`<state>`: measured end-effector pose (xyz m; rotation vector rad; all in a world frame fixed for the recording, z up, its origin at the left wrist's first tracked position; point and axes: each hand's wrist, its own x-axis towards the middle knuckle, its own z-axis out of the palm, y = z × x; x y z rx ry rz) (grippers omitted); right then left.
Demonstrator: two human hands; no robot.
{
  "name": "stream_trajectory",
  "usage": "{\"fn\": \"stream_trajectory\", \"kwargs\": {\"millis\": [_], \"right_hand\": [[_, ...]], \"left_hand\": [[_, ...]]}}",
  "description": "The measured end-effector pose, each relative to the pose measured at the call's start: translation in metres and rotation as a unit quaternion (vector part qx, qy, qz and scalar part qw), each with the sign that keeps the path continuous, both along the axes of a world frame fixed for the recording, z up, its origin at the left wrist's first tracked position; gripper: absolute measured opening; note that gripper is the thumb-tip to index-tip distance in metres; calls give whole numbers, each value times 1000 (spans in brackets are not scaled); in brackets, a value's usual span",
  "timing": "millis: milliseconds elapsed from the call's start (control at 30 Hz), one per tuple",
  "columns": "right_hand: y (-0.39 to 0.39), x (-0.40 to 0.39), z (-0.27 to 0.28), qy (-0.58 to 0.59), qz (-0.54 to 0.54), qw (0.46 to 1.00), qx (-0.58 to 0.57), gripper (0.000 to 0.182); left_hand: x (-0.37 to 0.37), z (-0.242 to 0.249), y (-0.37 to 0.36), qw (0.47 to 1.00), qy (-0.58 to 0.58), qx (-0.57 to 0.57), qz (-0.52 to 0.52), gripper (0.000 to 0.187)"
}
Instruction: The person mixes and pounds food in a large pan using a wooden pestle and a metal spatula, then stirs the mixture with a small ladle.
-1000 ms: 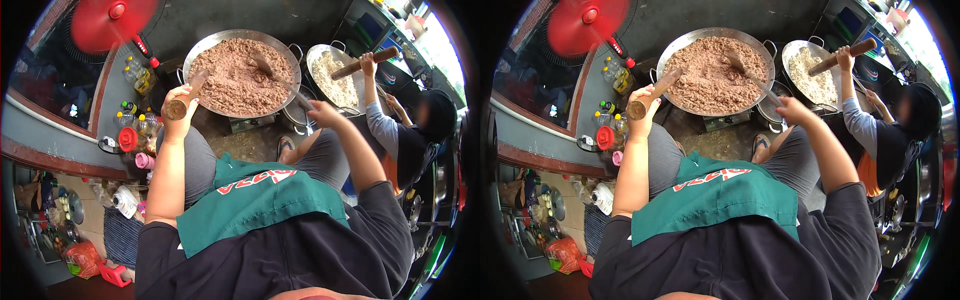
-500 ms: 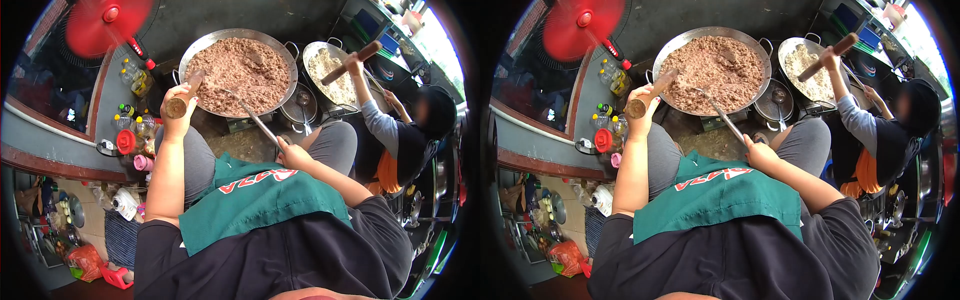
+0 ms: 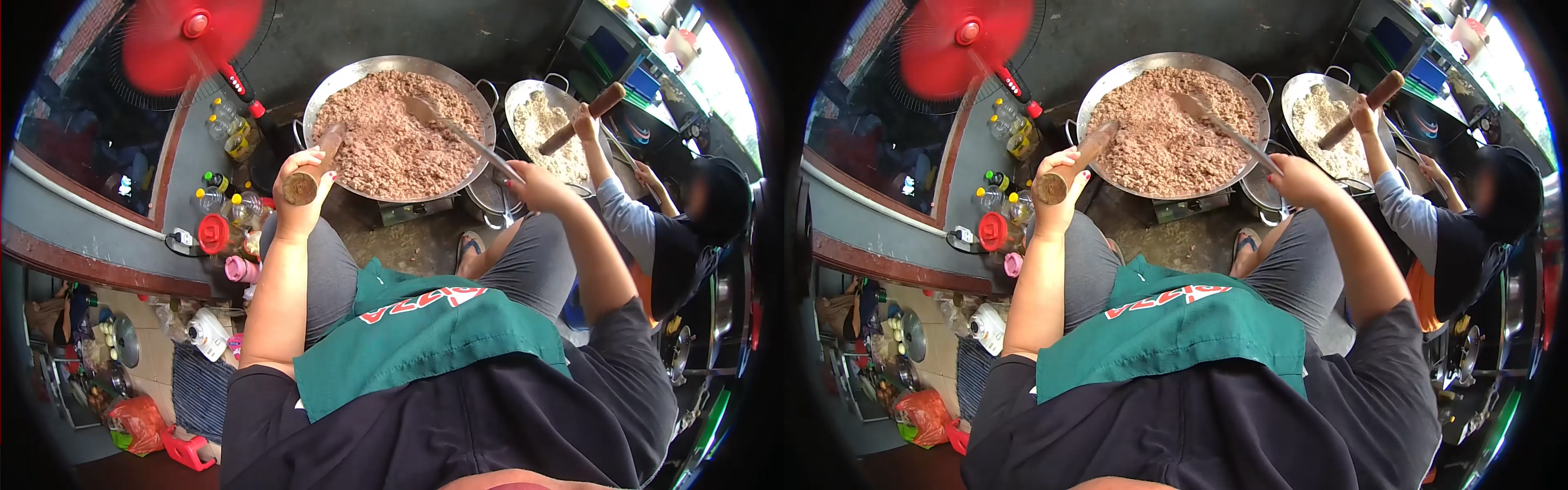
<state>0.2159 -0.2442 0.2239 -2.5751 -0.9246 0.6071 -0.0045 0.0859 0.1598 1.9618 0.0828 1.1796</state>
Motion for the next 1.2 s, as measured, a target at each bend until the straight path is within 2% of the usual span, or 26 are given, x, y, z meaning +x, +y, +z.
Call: {"fn": "stream_trajectory", "kwargs": {"millis": [33,67,133,200,233,267,333,400,467,567,667,700,833,967,1200], "right_hand": [[8,17,-2,15,9,998,-55,27],[14,29,-1,115,-36,989,-82,26],[33,47,-3,184,-67,968,-158,26],[42,90,-41,315,-100,939,-95,23],[52,98,-43,392,-145,907,-59,25],[62,108,-53,408,-105,905,-61,23],[89,104,-65,454,-113,881,-73,22],[108,98,-96,535,-214,817,-13,20],[119,86,-129,573,-206,793,26,23],[144,80,-175,646,-271,705,111,20],[165,79,-171,615,-277,727,130,22],[171,80,-172,635,-278,706,144,20],[188,82,-173,635,-261,697,206,18],[200,95,-186,647,-306,652,251,14],[211,91,-177,563,-262,735,272,19]], "left_hand": [[0,1,1,1000,-1,2,-1,33],[-1,1,2,1000,-1,4,-2,33],[-3,-1,3,1000,-1,5,-4,33],[-3,-1,4,1000,2,5,-7,34],[-3,-1,4,1000,4,7,-8,34],[-3,0,3,1000,7,9,-9,34],[-3,2,4,999,26,18,-17,33],[-6,4,4,999,44,26,-20,32],[-5,8,4,998,52,34,-15,32],[-3,11,3,997,66,43,-20,33],[2,15,1,996,70,47,-27,33],[3,15,1,996,67,40,-32,33],[9,16,-2,996,73,52,-28,33],[15,13,-6,996,66,50,-25,34],[24,8,-13,996,53,69,-11,35]]}}
